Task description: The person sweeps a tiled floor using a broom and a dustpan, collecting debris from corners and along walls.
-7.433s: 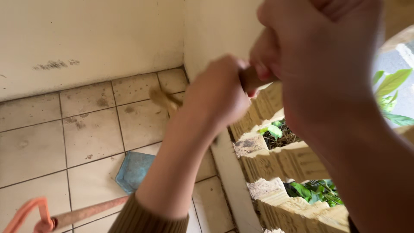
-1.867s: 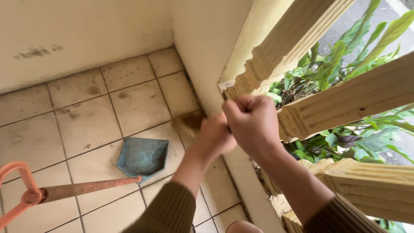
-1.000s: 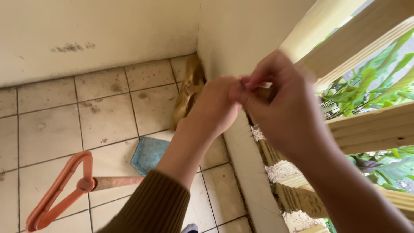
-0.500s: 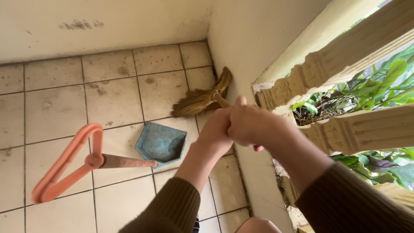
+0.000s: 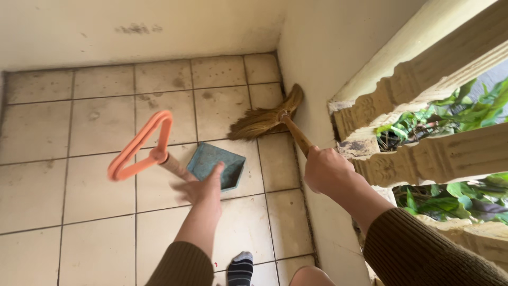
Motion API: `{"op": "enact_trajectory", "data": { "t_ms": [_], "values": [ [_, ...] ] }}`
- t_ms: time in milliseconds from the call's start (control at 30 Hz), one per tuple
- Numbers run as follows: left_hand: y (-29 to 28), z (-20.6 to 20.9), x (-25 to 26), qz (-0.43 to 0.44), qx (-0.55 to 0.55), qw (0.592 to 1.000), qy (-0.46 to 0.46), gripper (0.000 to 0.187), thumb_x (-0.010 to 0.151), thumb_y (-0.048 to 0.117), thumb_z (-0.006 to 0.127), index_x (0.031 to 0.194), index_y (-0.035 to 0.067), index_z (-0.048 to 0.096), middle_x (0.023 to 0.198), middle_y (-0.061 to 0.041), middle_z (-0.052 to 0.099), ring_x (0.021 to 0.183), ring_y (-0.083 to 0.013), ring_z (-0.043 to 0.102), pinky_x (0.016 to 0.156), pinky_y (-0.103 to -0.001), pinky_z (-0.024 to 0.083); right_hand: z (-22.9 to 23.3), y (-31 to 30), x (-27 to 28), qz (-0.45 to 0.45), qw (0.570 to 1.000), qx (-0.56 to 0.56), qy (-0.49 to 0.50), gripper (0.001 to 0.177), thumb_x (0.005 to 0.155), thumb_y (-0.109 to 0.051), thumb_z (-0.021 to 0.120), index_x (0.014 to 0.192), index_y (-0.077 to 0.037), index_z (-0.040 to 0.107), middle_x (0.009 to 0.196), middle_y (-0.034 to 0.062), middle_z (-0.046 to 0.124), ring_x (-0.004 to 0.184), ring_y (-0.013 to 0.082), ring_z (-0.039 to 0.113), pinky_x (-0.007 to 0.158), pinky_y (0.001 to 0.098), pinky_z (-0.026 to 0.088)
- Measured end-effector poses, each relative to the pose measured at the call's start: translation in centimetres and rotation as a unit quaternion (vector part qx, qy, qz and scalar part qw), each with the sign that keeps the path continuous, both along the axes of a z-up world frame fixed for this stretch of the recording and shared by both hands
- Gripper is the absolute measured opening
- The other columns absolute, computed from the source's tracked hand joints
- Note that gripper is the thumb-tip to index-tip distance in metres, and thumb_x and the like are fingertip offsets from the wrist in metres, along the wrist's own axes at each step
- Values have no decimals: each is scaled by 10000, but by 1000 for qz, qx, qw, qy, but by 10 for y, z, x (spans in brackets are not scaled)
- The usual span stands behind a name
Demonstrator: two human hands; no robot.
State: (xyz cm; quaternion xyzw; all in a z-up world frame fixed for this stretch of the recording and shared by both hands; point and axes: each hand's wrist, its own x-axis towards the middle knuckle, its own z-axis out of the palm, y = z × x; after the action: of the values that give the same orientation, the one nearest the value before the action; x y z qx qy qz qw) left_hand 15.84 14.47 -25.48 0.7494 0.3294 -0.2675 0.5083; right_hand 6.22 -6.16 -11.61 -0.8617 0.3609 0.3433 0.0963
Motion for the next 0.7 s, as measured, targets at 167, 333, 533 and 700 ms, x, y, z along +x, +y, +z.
{"op": "enact_trajectory", "data": {
  "t_ms": [167,333,533,700],
  "values": [
    [23,36,1,-26,-20,969,-244,427,978,281,688,1298,64,508,1206,-152,565,1060,-265,542,919,-492,497,-11,2,-25,12,999,-11,-28,443,849,-45,662,1283,1,583,1061,223,725,1014,359,737,845,425,612],
    [40,68,-33,7,-79,976,-203,63,1002,155,599,1011,102,566,885,3,596,655,-177,546,568,-440,498,-22,3,-69,26,998,-7,-55,394,833,-28,644,1226,-6,610,1057,208,722,1006,370,727,839,450,611],
    [67,60,-101,-60,-7,932,-356,30,976,86,624,947,90,617,935,-22,682,838,-138,653,786,-329,537,-27,22,-118,20,998,64,-4,292,883,17,571,1158,101,621,924,231,730,721,293,785,553,384,650],
    [90,77,-152,-76,53,952,-290,29,977,105,613,951,109,626,947,-16,729,863,-182,691,818,-378,534,-22,49,-170,18,994,84,61,299,905,14,566,1187,79,643,919,211,757,710,265,779,569,361,633]
  ]
}}
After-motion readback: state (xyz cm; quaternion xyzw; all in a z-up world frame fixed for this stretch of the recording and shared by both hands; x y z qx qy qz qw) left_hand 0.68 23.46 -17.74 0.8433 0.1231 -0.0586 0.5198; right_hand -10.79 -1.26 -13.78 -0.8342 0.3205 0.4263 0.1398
